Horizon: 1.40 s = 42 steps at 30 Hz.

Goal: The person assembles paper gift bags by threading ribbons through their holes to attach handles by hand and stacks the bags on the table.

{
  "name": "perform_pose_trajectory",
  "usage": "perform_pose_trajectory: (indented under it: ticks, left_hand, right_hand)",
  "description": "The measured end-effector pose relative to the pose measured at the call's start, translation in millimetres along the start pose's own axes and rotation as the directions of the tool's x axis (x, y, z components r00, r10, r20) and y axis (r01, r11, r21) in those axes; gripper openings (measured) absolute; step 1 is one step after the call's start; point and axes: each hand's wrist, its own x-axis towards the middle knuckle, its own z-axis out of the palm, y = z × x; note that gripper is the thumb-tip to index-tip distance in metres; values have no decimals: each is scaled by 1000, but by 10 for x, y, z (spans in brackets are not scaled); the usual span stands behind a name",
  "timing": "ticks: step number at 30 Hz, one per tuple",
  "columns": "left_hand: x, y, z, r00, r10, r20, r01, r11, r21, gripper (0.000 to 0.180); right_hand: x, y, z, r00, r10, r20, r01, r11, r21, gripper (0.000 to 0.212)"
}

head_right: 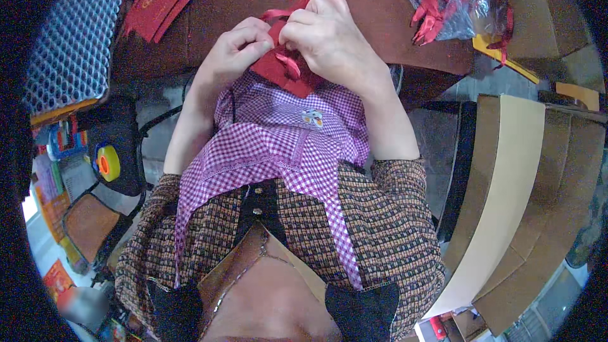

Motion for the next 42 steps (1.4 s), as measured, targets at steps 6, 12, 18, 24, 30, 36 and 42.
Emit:
perform_pose_trajectory:
  ticks: [6, 12, 18, 24, 30, 36, 42]
  left_hand:
    - [-40, 172, 21, 989, 144, 17, -145, 979, 142, 9]
    - [-57, 166, -12, 991, -18, -136, 15, 1000, -24, 11]
    - [-57, -139, -581, 818, -452, -355, 90, 711, -697, 19]
    - [-41, -229, -413, 773, -539, -334, 138, 657, -741, 22]
    - [-136, 185, 1, 896, -400, 190, 436, 720, -540, 32]
    - [-175, 96, 14, 865, -477, 155, 434, 557, -708, 30]
    - [-204, 16, -14, 854, -476, 210, 467, 522, -714, 29]
  right_hand:
    - [65, -172, -111, 999, -39, 30, 43, 985, -166, 13]
    - [68, -194, -234, 986, -74, 152, 97, 984, -151, 16]
    - [-55, -77, -234, 975, -33, 222, 14, 996, 86, 8]
    - [-27, 80, -125, 987, 143, 73, -150, 984, 99, 9]
    - [-16, 135, 3, 958, 276, 73, -286, 920, 268, 14]
    - [-126, 494, -88, 903, 313, 293, -429, 639, 638, 25]
    - [-323, 748, 73, 884, 273, 380, -461, 647, 608, 20]
